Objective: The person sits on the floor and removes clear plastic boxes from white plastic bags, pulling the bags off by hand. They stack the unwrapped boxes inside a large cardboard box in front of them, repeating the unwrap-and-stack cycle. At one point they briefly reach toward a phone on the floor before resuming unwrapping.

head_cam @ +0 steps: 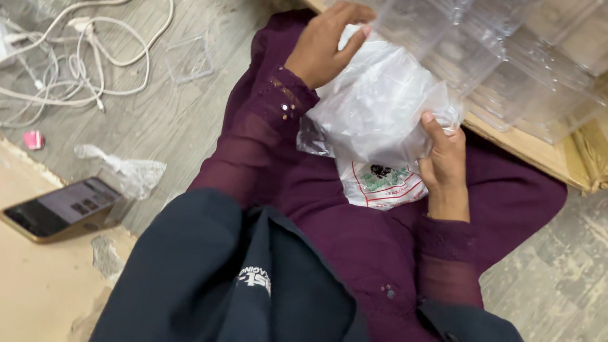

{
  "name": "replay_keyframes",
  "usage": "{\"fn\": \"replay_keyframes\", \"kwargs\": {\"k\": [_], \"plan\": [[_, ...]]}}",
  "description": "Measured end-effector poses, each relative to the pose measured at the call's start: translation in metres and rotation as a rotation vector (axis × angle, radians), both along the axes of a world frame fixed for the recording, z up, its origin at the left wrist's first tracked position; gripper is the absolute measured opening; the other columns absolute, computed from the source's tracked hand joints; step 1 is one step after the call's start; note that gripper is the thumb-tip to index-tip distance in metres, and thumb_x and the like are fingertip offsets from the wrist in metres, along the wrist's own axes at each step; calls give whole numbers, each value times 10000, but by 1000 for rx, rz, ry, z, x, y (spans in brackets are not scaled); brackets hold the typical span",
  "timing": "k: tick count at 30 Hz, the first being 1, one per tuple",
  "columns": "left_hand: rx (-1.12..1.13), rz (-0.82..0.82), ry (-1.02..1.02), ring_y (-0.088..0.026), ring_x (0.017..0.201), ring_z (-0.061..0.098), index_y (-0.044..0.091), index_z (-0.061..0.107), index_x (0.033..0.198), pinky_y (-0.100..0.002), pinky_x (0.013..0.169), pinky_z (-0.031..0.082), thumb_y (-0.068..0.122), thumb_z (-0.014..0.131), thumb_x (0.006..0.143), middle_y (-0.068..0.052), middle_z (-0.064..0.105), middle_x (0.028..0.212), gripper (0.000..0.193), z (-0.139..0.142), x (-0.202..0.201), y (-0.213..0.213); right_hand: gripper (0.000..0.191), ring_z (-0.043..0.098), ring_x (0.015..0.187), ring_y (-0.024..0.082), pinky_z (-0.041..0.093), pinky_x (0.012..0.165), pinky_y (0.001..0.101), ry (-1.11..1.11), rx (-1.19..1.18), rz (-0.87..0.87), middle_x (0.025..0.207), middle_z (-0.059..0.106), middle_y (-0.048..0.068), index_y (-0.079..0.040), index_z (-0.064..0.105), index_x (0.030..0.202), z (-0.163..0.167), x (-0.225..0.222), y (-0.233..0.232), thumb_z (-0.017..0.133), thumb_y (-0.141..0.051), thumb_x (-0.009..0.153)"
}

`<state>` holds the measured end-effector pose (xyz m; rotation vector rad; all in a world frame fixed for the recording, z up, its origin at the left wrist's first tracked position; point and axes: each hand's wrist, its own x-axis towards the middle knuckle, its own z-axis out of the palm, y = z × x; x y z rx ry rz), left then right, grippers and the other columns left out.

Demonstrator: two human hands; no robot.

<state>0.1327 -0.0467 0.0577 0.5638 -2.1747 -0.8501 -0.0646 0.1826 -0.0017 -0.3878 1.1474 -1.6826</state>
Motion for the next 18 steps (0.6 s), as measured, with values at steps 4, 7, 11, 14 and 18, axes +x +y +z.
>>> {"fn": "replay_keyframes", "kwargs": {"k": [4, 7, 11, 14, 18], "plan": [[141, -427, -44, -322, 1377, 537, 61, 537, 1460, -423, 1132, 427, 487, 533, 1097, -162, 572, 1479, 560, 18, -12, -8, 251, 687, 1018, 151, 557, 933, 324, 67, -31, 95, 1126, 721, 52, -15, 668, 1207, 28, 6, 3, 731, -119, 988], [328, -755, -146, -357, 1483, 359, 33, 399, 1577, -460, 1189, 297, 621, 461, 1088, -212, 412, 1600, 768, 29, -19, -9, 269, 677, 1016, 149, 543, 929, 315, 110, -28, 180, 1126, 724, 60, -2, 676, 1222, 51, 18, -1, 738, -115, 986], [515, -876, -351, -302, 1423, 462, 38, 540, 1473, -416, 1170, 335, 703, 453, 981, -191, 523, 1518, 831, 42, -23, -12, 369, 669, 1065, 128, 528, 963, 296, 70, -105, 261, 1160, 717, 38, -37, 652, 1303, 78, 33, 0, 716, -111, 948], [544, -916, -501, -237, 1300, 602, 30, 632, 1378, -350, 1123, 418, 664, 509, 961, -139, 658, 1395, 769, 47, -20, -18, 353, 680, 1116, 136, 539, 1010, 308, 40, -172, 231, 1194, 715, 33, -43, 644, 1285, 85, 26, 3, 690, -111, 943], [734, -946, -696, -193, 1049, 687, 2, 683, 1258, -325, 944, 536, 466, 683, 907, -102, 762, 1154, 582, 43, -4, -22, 298, 688, 1047, 122, 551, 949, 286, 210, -105, 167, 1161, 732, 32, -24, 667, 1267, 73, -3, 8, 666, -147, 996]]}}
